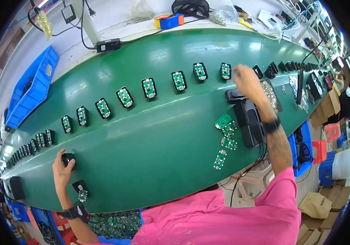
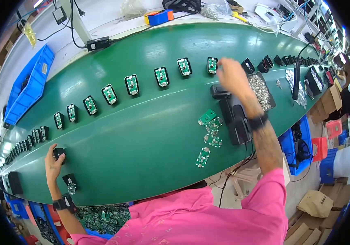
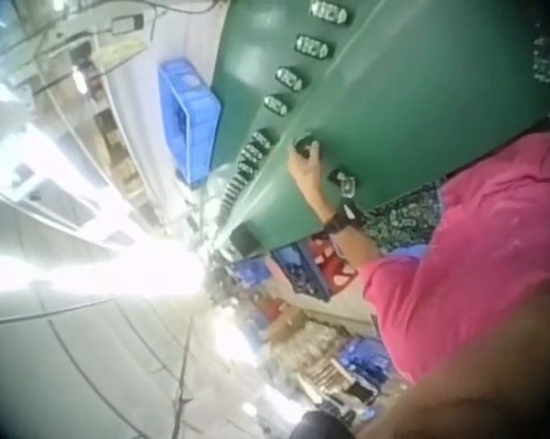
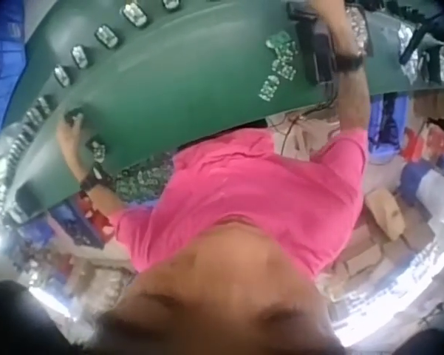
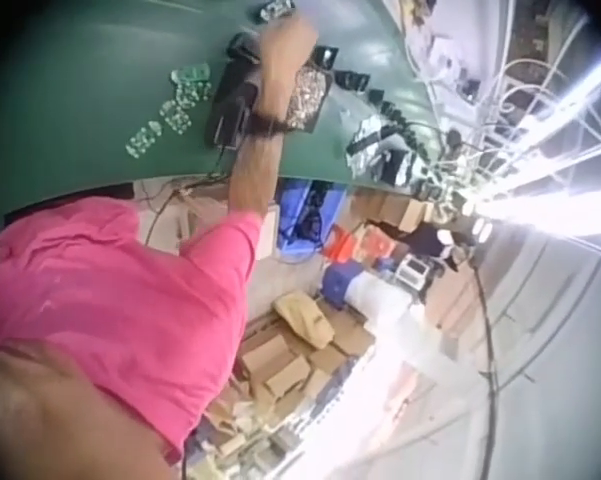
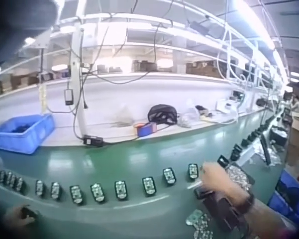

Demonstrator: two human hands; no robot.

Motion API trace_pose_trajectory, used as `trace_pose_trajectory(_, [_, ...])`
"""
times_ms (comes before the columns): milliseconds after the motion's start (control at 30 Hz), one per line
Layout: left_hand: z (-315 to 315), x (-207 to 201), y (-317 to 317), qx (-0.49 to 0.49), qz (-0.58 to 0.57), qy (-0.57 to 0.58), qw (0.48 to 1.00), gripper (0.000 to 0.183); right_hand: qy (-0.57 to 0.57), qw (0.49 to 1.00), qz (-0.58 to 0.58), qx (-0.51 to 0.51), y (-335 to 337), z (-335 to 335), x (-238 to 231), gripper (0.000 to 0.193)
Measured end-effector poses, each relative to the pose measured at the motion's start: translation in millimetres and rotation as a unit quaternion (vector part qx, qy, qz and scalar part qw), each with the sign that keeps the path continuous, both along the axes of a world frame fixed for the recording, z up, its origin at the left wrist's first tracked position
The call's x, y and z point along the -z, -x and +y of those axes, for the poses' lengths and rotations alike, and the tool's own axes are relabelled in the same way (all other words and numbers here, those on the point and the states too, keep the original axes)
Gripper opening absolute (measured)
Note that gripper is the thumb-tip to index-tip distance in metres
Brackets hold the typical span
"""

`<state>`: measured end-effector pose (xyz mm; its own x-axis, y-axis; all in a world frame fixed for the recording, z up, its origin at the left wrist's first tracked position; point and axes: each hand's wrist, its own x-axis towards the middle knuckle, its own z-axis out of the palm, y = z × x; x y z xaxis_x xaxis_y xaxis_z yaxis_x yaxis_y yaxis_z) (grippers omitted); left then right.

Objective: The person assembles electronic devices by hand, picking up a circuit board and a plastic housing, fitting the board into the housing, and pressing them together. The person then places the assembled device onto the conveyor belt and repeats the process.

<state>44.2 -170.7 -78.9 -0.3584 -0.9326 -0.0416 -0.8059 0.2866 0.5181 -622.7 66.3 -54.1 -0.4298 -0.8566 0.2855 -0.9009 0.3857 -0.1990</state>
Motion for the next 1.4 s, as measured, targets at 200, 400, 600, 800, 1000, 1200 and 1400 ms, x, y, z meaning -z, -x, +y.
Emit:
trace_pose_trajectory(200, [105.8,-34.6,123.6,0.01,0.335,-0.19,0.923,0.053,-0.186,0.955,0.13,-0.194,-92.1,64.0,-16.0,0.044])
trace_pose_trajectory(400, [174.3,7.5,214.2,0.056,0.486,-0.357,0.796,0.074,-0.16,0.946,0.169,-0.227,-99.3,75.1,2.2,0.036])
trace_pose_trajectory(600, [199.0,30.6,231.0,0.083,0.567,-0.437,0.693,0.039,-0.051,0.977,0.048,-0.203,-104.7,75.5,2.2,0.028])
trace_pose_trajectory(800, [205.3,33.4,248.7,0.155,0.484,-0.321,0.799,0.022,0.123,0.855,-0.501,-0.05,-183.6,103.9,-11.4,0.018])
trace_pose_trajectory(1000, [215.8,37.3,251.9,0.134,0.436,-0.272,0.847,0.01,0.171,0.687,-0.705,-0.046,-261.2,83.1,22.5,0.016])
trace_pose_trajectory(1200, [212.0,45.2,249.0,0.162,0.443,-0.202,0.858,0.012,0.165,0.677,-0.714,-0.058,-274.0,73.1,31.9,0.018])
trace_pose_trajectory(1400, [208.9,44.4,247.4,0.219,0.396,-0.117,0.884,0.028,0.16,0.696,-0.698,-0.053,-272.9,72.4,33.0,0.013])
